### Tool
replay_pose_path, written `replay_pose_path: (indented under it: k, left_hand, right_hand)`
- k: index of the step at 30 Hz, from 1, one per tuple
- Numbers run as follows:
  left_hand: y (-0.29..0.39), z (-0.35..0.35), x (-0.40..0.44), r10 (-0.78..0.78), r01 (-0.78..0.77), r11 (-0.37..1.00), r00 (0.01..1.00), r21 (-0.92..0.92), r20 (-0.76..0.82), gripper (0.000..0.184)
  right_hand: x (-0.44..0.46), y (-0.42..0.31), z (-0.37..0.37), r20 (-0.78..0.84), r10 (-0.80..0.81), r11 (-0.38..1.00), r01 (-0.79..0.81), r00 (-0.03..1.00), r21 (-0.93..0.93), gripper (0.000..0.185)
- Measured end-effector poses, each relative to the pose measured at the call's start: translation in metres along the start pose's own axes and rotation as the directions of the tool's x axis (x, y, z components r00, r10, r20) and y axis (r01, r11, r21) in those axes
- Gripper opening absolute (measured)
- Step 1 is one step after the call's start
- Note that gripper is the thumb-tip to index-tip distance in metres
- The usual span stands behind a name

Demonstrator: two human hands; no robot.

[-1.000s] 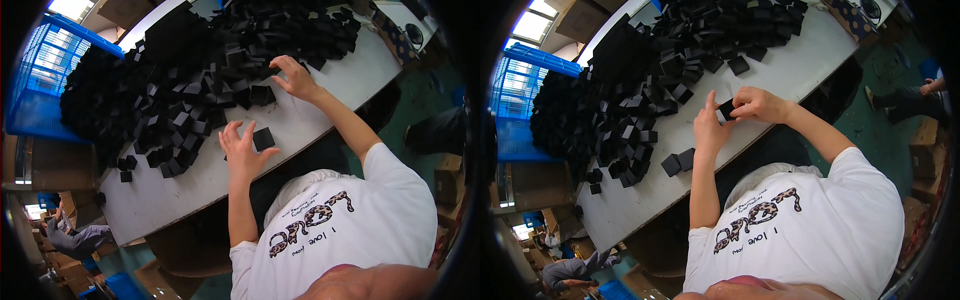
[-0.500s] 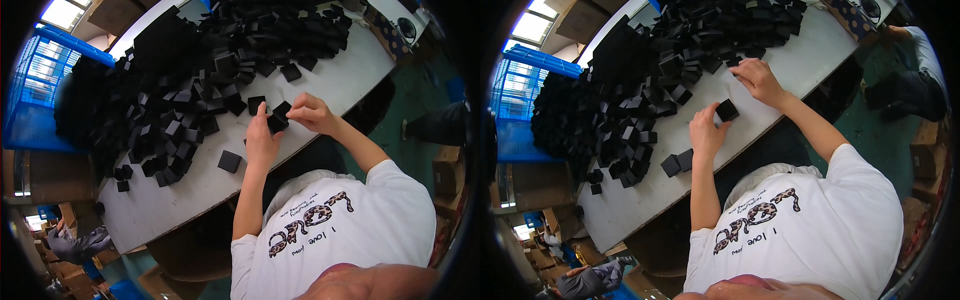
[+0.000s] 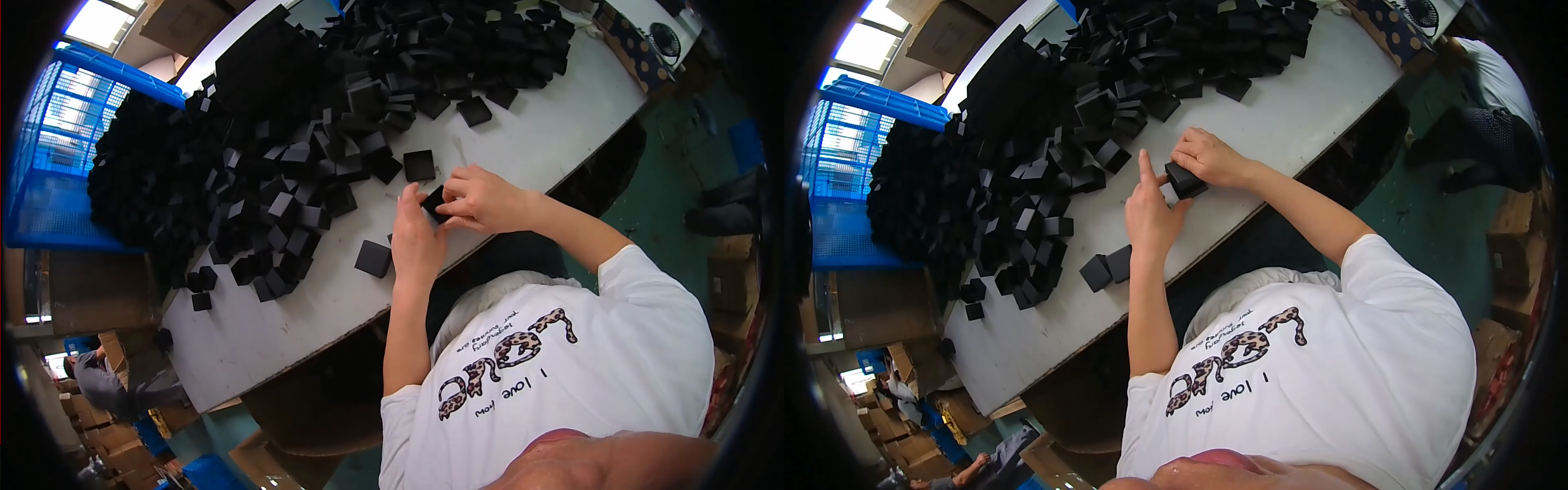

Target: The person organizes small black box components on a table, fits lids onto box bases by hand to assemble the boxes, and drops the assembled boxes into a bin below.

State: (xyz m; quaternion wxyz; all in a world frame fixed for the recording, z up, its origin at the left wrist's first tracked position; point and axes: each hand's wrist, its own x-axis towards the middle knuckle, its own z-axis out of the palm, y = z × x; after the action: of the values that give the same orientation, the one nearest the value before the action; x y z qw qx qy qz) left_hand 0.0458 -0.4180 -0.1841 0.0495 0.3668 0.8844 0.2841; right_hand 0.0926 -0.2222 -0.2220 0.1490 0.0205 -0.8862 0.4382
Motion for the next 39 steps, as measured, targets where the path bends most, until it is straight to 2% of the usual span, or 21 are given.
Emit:
replay_pose_path:
  k: [2,5,6,8,14,17,20,21,23,24,27,30,31,33,35,39]
  left_hand:
    - [0.003,0.006,0.005,-0.012,0.012,1.0,1.0,0.01,-0.02,0.108]
    - [0.015,0.018,0.009,-0.055,0.057,0.998,0.998,0.035,-0.033,0.103]
    - [0.018,0.02,0.01,-0.074,0.076,0.996,0.997,0.045,-0.035,0.102]
    - [0.025,0.02,0.011,-0.016,0.018,0.999,0.999,0.051,-0.038,0.099]
    - [0.039,0.014,0.011,0.109,-0.109,0.983,0.994,0.145,0.01,0.092]
    - [0.032,0.03,0.006,0.146,-0.136,0.966,0.989,0.22,-0.029,0.087]
    - [0.013,0.027,-0.009,0.197,-0.172,0.961,0.976,0.218,-0.096,0.079]
    - [0.007,0.02,-0.015,0.217,-0.189,0.96,0.968,0.205,-0.124,0.076]
    - [-0.003,-0.002,-0.04,0.12,-0.098,0.988,0.975,0.118,-0.189,0.071]
    - [-0.009,-0.016,-0.056,0.063,-0.047,0.996,0.975,0.078,-0.212,0.069]
    - [-0.027,-0.045,-0.091,-0.04,0.118,0.961,0.954,0.248,-0.299,0.065]
    - [-0.043,-0.057,-0.112,-0.342,0.427,0.807,0.901,0.408,-0.267,0.067]
    - [-0.05,-0.064,-0.118,-0.453,0.506,0.795,0.862,0.333,-0.228,0.068]
    - [-0.055,-0.076,-0.133,-0.531,0.597,0.723,0.802,0.348,-0.274,0.069]
    - [-0.073,-0.089,-0.164,-0.563,0.64,0.712,0.766,0.289,-0.31,0.062]
    - [-0.107,-0.121,-0.256,-0.642,0.754,0.587,0.656,0.296,-0.398,0.066]
  right_hand:
    - [0.001,0.002,0.005,0.001,-0.036,0.996,0.036,0.999,-0.076,0.024]
    - [-0.013,-0.021,-0.002,-0.07,-0.205,0.918,0.167,0.976,-0.36,0.018]
    - [-0.017,-0.022,-0.002,-0.102,-0.221,0.901,0.163,0.97,-0.403,0.018]
    - [-0.027,-0.02,-0.006,-0.164,-0.26,0.859,0.15,0.952,-0.489,0.02]
    - [-0.043,-0.011,-0.002,-0.182,-0.143,0.881,0.042,0.973,-0.471,0.027]
    - [-0.044,-0.017,0.002,-0.188,-0.195,0.849,0.069,0.963,-0.524,0.034]
    - [-0.045,-0.016,0.018,-0.252,-0.167,0.941,0.078,0.953,-0.328,0.042]
    - [-0.045,-0.016,0.021,-0.315,-0.11,0.98,0.05,0.943,-0.191,0.044]
    - [-0.048,-0.017,0.023,-0.408,0.028,0.995,0.013,0.913,0.097,0.049]
    - [-0.048,-0.016,0.027,-0.404,0.074,0.991,-0.023,0.912,0.13,0.046]
    - [-0.053,-0.026,0.033,-0.343,0.074,0.997,-0.068,0.936,0.031,0.042]
    - [-0.052,-0.03,0.027,-0.322,-0.039,0.996,0.009,0.946,-0.093,0.038]
    - [-0.051,-0.029,0.024,-0.31,-0.03,0.997,0.006,0.95,-0.079,0.036]
    - [-0.053,-0.025,0.015,-0.294,-0.008,0.998,-0.012,0.956,-0.066,0.033]
    - [-0.053,-0.023,0.016,-0.302,0.017,0.999,-0.028,0.953,-0.035,0.03]
    - [-0.049,-0.031,0.019,-0.29,0.015,1.0,-0.02,0.957,-0.012,0.03]
